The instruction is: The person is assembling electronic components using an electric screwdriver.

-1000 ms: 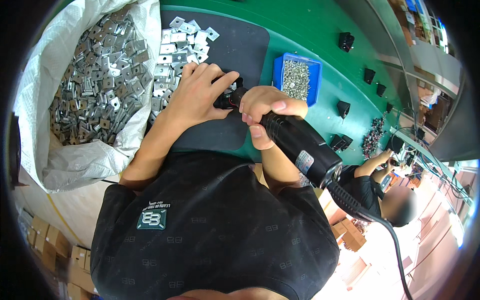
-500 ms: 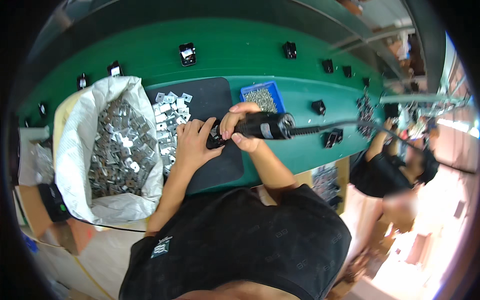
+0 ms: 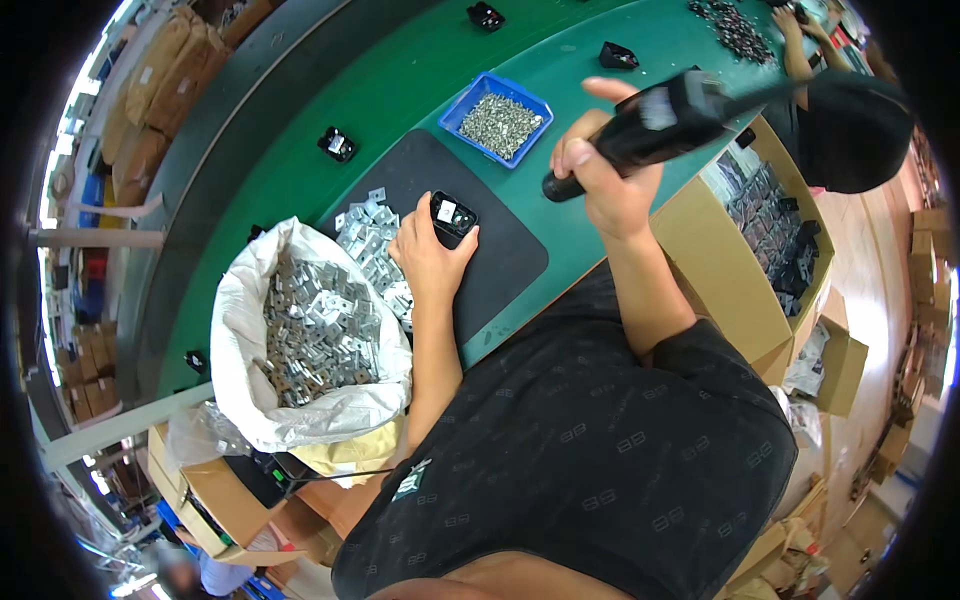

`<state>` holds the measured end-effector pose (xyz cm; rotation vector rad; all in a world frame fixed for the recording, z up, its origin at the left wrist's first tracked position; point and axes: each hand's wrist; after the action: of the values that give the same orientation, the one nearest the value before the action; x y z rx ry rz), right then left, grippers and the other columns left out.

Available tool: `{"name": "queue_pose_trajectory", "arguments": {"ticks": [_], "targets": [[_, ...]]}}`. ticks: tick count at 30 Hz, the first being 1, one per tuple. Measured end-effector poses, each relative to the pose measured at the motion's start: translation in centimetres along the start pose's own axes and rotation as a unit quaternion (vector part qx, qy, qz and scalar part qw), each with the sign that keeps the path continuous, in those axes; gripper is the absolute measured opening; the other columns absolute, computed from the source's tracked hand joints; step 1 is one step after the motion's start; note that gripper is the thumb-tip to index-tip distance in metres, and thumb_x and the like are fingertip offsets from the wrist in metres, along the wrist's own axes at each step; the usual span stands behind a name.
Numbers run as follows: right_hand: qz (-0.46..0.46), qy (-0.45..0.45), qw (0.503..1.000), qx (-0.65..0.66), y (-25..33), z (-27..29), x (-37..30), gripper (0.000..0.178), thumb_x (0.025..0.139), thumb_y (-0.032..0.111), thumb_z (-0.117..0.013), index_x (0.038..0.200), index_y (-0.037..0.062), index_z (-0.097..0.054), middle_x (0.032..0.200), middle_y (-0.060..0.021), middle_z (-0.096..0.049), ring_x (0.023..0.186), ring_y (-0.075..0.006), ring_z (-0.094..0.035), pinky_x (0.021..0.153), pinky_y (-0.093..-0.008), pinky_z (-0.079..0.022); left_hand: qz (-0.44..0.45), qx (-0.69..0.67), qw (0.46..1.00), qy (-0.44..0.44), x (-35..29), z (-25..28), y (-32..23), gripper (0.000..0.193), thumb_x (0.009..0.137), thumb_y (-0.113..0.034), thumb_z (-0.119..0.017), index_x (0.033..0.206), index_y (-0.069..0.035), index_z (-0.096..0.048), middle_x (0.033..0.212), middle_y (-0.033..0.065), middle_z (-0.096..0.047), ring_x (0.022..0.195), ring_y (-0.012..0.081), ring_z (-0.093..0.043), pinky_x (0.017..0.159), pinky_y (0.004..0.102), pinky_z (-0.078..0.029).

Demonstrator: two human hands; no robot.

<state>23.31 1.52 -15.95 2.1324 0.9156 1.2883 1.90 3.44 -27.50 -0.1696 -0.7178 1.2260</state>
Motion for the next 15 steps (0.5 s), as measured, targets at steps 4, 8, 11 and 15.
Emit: {"name": "queue_pose_trajectory", "arguments": {"ticks": [4, 8, 11, 15], "targets": [[-0.194, -0.07, 0.968, -0.144, 0.5, 1.6, -2.1, 0.05, 0.076, -0.002, -0.064, 0.124, -0.0016, -0.048, 0.071, -0.0023, -0.056, 0.059, -0.0111, -0.055, 0.056, -0.0262, -0.045, 0.015, 0.006, 1.0, 0.019, -0.1, 0.1, -0.3, 0.079, 0.062, -0.033, -0.081, 0.129, -0.009, -0.048, 0.11, 0.01, -0.057, 0.104, 0.0285, -0.054, 0.092, 0.0451, -0.033], [-0.305, -0.056, 0.941, -0.132, 0.6, 2.2, -0.5, 0.051, 0.077, 0.004, -0.069, 0.124, 0.0003, -0.049, 0.074, -0.0006, -0.054, 0.059, -0.0091, -0.053, 0.055, -0.0254, -0.044, 0.05, -0.028, 0.998, 0.024, -0.3, 0.3, -0.2, 0.079, 0.065, -0.035, -0.08, 0.131, -0.008, -0.047, 0.111, 0.0134, -0.059, 0.103, 0.0313, -0.055, 0.096, 0.0477, -0.029], [-0.306, -0.019, 0.949, -0.078, -0.8, 2.4, 1.8, 0.052, 0.077, 0.007, -0.072, 0.124, 0.0001, -0.049, 0.076, 0.0, -0.053, 0.059, -0.0078, -0.052, 0.053, -0.0236, -0.044, 0.132, -0.122, 0.983, 0.04, 0.6, 0.6, -0.3, 0.078, 0.066, -0.033, -0.08, 0.13, -0.002, -0.047, 0.112, 0.0163, -0.06, 0.104, 0.0323, -0.056, 0.096, 0.0449, -0.034], [-0.342, 0.083, 0.934, -0.064, -2.5, 2.3, 4.3, 0.047, 0.076, 0.01, -0.074, 0.114, 0.0009, -0.047, 0.077, -0.001, -0.052, 0.06, -0.0082, -0.054, 0.053, -0.0233, -0.045, 0.158, -0.185, 0.969, -0.05, 2.4, 0.3, 0.2, 0.074, 0.068, -0.019, -0.079, 0.131, 0.002, -0.044, 0.121, 0.0219, -0.055, 0.106, 0.0324, -0.058, 0.095, 0.0393, -0.043]]}}
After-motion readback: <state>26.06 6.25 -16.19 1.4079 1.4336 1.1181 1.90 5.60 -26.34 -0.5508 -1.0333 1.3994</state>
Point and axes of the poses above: each hand's wrist, its own x-axis towards the middle knuckle, its own z-axis out of the back of the hand, y = z × x
